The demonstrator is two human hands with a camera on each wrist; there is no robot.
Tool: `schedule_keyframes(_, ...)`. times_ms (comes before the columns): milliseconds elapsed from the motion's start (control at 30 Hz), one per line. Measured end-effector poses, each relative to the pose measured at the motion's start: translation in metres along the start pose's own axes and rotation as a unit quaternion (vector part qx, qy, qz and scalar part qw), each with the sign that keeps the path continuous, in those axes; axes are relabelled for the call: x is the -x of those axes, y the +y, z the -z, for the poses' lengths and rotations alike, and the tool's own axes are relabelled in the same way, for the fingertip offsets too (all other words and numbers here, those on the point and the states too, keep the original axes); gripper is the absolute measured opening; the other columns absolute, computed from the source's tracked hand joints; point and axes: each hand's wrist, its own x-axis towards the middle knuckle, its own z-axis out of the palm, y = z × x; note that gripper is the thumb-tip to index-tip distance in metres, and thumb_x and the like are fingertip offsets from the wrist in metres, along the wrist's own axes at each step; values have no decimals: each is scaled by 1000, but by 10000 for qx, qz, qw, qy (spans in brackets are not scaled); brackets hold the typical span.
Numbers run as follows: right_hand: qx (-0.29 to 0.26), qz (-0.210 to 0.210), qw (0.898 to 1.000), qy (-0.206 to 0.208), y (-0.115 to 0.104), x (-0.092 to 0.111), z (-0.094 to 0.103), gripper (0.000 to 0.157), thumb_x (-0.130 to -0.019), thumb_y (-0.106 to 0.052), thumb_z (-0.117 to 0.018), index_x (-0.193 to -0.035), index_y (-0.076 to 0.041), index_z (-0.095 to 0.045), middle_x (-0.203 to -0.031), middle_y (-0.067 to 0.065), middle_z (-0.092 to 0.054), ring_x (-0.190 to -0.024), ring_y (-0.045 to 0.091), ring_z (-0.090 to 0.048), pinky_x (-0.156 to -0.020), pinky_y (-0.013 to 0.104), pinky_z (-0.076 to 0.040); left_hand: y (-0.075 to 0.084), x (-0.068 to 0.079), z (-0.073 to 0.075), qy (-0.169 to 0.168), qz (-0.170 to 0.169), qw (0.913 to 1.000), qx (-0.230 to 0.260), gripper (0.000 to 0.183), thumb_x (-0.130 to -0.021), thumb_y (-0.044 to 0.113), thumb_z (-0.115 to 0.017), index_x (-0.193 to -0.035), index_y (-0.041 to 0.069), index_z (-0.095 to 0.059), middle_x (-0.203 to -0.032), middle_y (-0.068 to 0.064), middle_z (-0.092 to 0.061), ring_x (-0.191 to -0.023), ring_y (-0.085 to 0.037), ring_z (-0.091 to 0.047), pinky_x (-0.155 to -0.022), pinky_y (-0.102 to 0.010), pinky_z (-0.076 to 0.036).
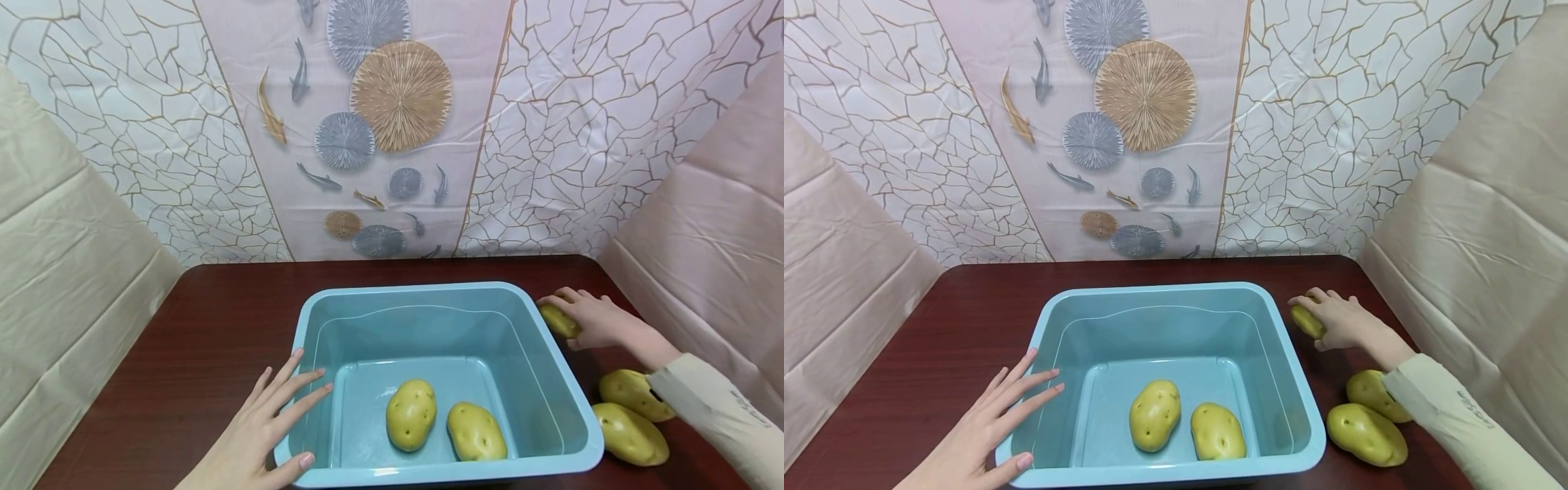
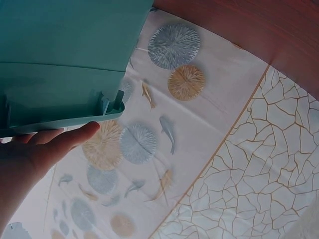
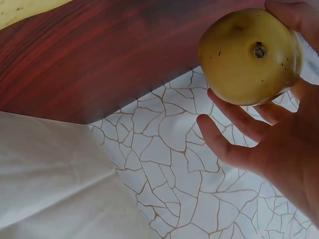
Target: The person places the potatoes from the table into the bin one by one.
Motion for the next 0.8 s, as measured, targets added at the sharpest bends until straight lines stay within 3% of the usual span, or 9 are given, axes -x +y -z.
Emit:
schedule_keyframes(333, -19, -69, 9999, 78, -3, 10, 8, 73, -57, -18, -77, -123, -18, -47, -115, 9, -48, -91, 25, -49, -57, 33, -32, 0, 0, 0, 19, -53, 10000, 46, 63, -74, 41, -61, -133, 28, -41, -135, 7, -41, -138, -22, -15, -85, -65, -28)
schedule_keyframes(567, -6, -82, 9999, 128, -6, 17, 12, 73, -57, -18, -76, -124, -19, -46, -115, 9, -48, -91, 25, -50, -56, 33, -33, 0, 1, 1, -188, 31, 9998, 103, 63, -76, 40, -60, -134, 29, -39, -136, 7, -40, -139, -23, -13, -87, -65, -28)
schedule_keyframes(800, 63, -38, 9998, 182, -10, 22, 14, 73, -57, -21, -76, -124, -19, -47, -115, 10, -48, -94, 27, -50, -57, 33, -33, -2, 1, 0, -105, -33, 9999, 91, 63, -76, 39, -60, -134, 28, -39, -136, 7, -40, -139, -23, -13, -86, -64, -28)
